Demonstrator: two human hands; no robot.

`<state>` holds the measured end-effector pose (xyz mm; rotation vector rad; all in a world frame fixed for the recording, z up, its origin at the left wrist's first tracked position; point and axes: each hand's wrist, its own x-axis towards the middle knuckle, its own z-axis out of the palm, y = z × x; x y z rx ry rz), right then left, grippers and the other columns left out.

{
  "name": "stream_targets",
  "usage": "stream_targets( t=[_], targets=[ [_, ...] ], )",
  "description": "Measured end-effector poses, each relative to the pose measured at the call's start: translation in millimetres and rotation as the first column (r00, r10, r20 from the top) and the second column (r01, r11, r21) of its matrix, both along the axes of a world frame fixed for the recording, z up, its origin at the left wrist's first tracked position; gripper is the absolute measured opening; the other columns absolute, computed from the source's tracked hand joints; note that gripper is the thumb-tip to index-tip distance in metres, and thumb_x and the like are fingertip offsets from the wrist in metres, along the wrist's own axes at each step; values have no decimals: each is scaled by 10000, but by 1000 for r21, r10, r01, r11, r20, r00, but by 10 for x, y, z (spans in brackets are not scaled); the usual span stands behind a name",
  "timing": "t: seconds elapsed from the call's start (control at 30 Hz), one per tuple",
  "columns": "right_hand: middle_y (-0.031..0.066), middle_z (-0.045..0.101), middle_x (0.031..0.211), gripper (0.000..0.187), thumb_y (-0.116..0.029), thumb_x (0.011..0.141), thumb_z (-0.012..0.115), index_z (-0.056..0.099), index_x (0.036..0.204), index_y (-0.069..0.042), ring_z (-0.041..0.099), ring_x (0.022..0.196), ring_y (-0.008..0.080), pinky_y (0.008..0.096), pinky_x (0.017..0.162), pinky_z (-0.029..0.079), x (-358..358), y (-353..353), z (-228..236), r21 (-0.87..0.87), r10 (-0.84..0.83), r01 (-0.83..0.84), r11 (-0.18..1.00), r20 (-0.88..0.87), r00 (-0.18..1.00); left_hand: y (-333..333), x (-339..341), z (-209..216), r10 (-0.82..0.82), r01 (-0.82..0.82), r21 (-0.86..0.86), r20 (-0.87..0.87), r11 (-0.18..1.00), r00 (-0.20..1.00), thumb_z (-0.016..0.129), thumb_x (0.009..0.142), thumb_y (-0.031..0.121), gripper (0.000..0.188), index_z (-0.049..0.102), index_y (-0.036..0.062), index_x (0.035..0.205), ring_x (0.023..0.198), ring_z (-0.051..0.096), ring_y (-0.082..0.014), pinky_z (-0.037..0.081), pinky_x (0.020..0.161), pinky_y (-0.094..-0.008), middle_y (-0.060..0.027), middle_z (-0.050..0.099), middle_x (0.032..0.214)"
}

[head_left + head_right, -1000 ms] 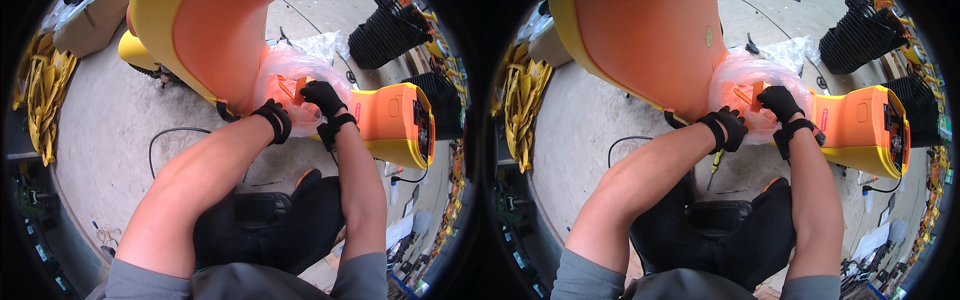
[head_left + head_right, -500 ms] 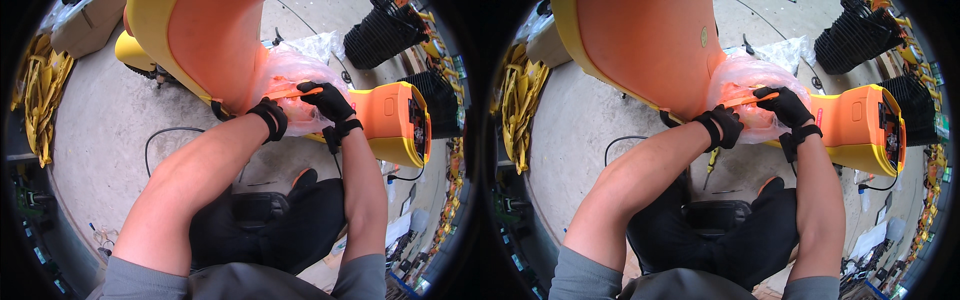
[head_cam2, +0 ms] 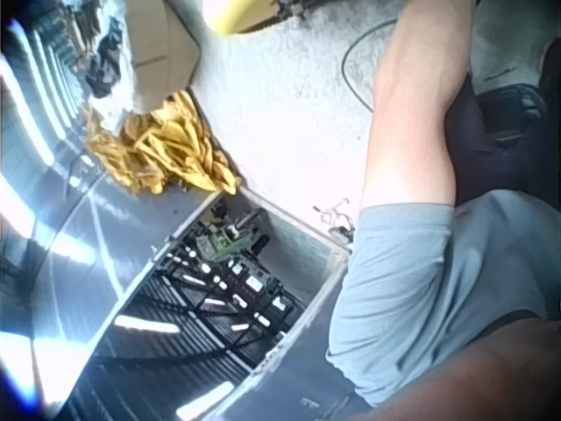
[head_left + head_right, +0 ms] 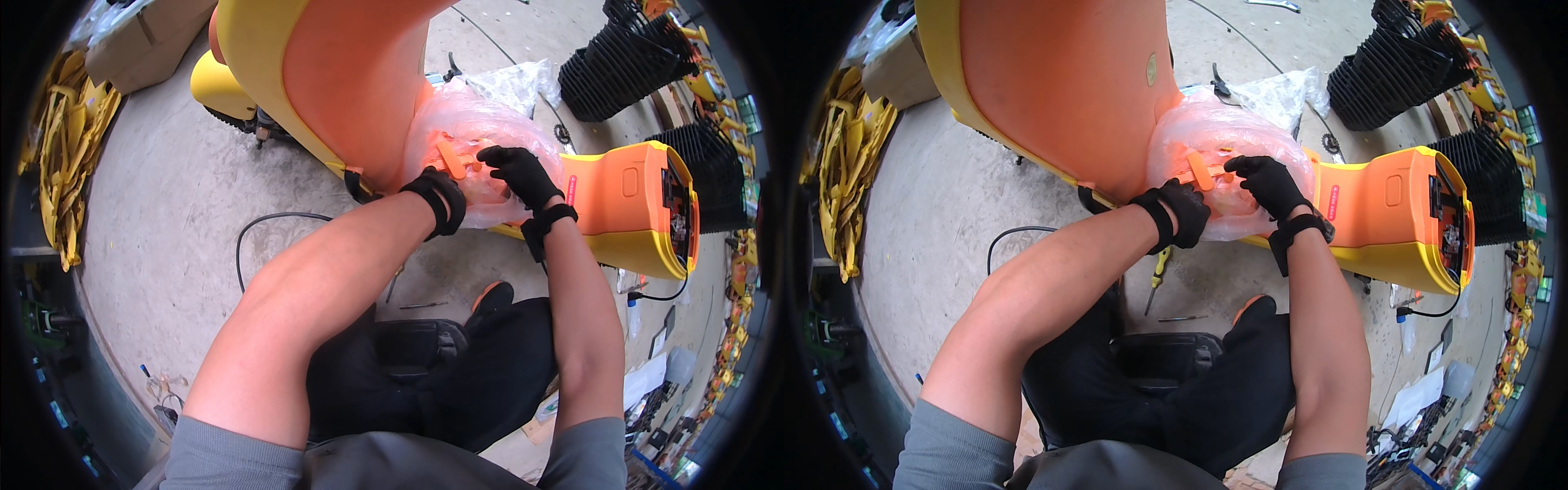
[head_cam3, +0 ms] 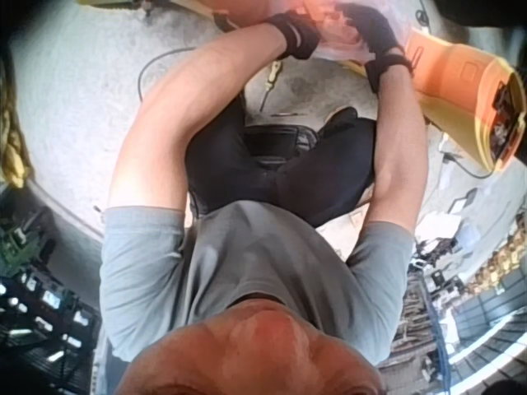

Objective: The person attaches a yellow trim piece to the handlebar assembly of a scooter and then takes a small bag of fasteners out of a bin to prepare for further assembly.

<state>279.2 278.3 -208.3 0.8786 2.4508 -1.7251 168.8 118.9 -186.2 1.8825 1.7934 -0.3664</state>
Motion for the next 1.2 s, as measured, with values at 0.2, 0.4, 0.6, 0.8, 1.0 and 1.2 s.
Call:
stream_targets(
  t=[0.2, 0.4, 0.6, 0.8, 1.0, 1.2],
  targets=[
    [137, 686, 903, 224, -167, 834, 544, 706, 980, -117, 660, 842, 264, 328, 789, 498, -81, -99, 45, 349, -107, 8, 937, 266, 958, 36, -8, -160, -44, 42, -91, -15, 995, 999, 544, 738, 212, 358, 651, 75, 1051, 1113, 551, -286, 420, 934, -407, -164, 602, 1155],
    [178, 659, 985, 324, -342, 839, 546, 689, 1011, -107, 627, 939, 323, 391, 844, 480, -142, -87, -215, 470, -44, -64, 880, 216, 975, -10, 59, -140, -69, 65, -84, -42, 994, 997, 545, 733, 205, 355, 644, 58, 1040, 1149, 510, -315, 399, 949, -429, -195, 573, 1185],
    [240, 628, 1061, 506, -348, 782, 628, 590, 1119, 29, 601, 1006, 361, 389, 884, 466, -198, -37, -112, 600, -304, 214, 770, 51, 951, -37, 65, -139, -60, 58, -60, -34, 997, 998, 538, 740, 202, 364, 632, 58, 1061, 1142, 506, -306, 392, 951, -415, -186, 572, 1179],
    [238, 626, 1058, 491, -319, 792, 633, 573, 1121, 41, 607, 998, 349, 384, 862, 475, -86, 85, -55, 625, -406, 310, 717, 12, 914, -63, 88, -200, -59, 62, 52, -58, 997, 997, 537, 742, 203, 366, 631, 57, 1064, 1158, 492, -300, 370, 971, -420, -181, 572, 1179],
    [183, 661, 949, 264, -233, 802, 612, 658, 967, -32, 632, 904, 325, 379, 824, 488, -113, 57, -214, 559, -212, 199, 805, -42, 976, -48, 106, -201, -63, 67, 54, -79, 996, 995, 537, 752, 205, 357, 632, 57, 1062, 1161, 488, -301, 365, 974, -423, -173, 576, 1175],
    [178, 650, 989, 222, -80, 779, 567, 656, 982, -69, 609, 965, 338, 396, 861, 477, -180, -50, -401, 622, -2, -25, 782, 43, 999, -42, 120, -171, -75, 77, 23, -88, 997, 993, 542, 751, 197, 337, 634, 53, 1042, 1148, 498, -297, 382, 950, -417, -168, 585, 1155]
  ],
)
